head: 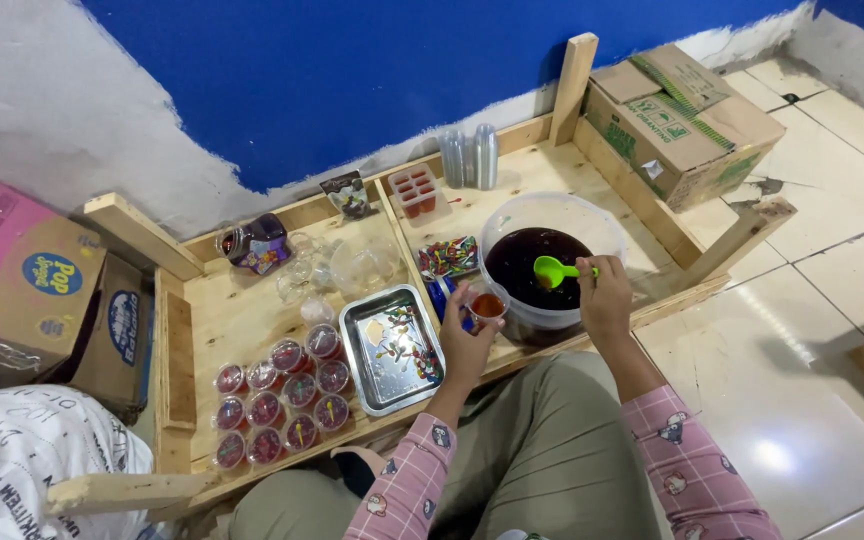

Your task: The person fills plastic cups with dark liquid from a large container using a green ladle and places small jelly cubes into the cups.

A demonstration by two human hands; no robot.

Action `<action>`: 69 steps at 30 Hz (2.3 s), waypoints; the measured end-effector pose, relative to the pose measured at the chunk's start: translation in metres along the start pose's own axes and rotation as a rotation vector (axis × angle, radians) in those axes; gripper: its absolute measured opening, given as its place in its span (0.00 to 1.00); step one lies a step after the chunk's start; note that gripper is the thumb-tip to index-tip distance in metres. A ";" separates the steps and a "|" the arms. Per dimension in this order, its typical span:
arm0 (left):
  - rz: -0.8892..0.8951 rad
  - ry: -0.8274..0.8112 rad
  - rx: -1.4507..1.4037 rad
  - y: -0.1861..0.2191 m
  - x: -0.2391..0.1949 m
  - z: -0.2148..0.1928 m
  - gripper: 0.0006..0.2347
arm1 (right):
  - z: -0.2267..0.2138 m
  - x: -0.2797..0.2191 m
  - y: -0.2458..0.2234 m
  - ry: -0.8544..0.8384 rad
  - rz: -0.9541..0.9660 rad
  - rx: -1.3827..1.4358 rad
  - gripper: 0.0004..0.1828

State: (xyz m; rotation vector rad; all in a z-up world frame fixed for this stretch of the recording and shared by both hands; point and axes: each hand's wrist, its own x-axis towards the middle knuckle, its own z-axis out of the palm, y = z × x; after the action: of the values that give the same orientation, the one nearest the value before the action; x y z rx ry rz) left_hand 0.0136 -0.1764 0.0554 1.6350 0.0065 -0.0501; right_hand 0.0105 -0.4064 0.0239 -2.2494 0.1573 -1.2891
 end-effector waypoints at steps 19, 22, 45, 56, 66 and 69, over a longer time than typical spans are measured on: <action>0.064 0.007 0.008 0.001 -0.008 -0.020 0.34 | -0.025 0.026 -0.002 0.106 0.763 0.619 0.24; 0.066 0.026 -0.010 -0.007 -0.008 -0.024 0.34 | -0.028 0.034 -0.020 0.122 0.715 0.642 0.23; 0.040 0.248 -0.137 -0.055 -0.023 -0.139 0.38 | 0.014 -0.012 -0.210 -0.109 0.552 0.821 0.20; 0.025 0.351 -0.207 -0.076 -0.020 -0.160 0.40 | 0.014 -0.030 -0.248 -0.097 0.214 0.786 0.17; 0.065 0.351 -0.248 -0.072 -0.022 -0.158 0.41 | 0.019 -0.060 -0.234 -0.093 -0.241 0.629 0.11; 0.080 0.358 -0.242 -0.068 -0.024 -0.159 0.41 | 0.015 -0.068 -0.237 -0.104 -0.292 0.657 0.08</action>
State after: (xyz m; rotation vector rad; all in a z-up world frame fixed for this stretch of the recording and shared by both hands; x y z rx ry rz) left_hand -0.0086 -0.0131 -0.0017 1.3821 0.2141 0.2947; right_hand -0.0512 -0.1750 0.0856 -1.7921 -0.5727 -1.1388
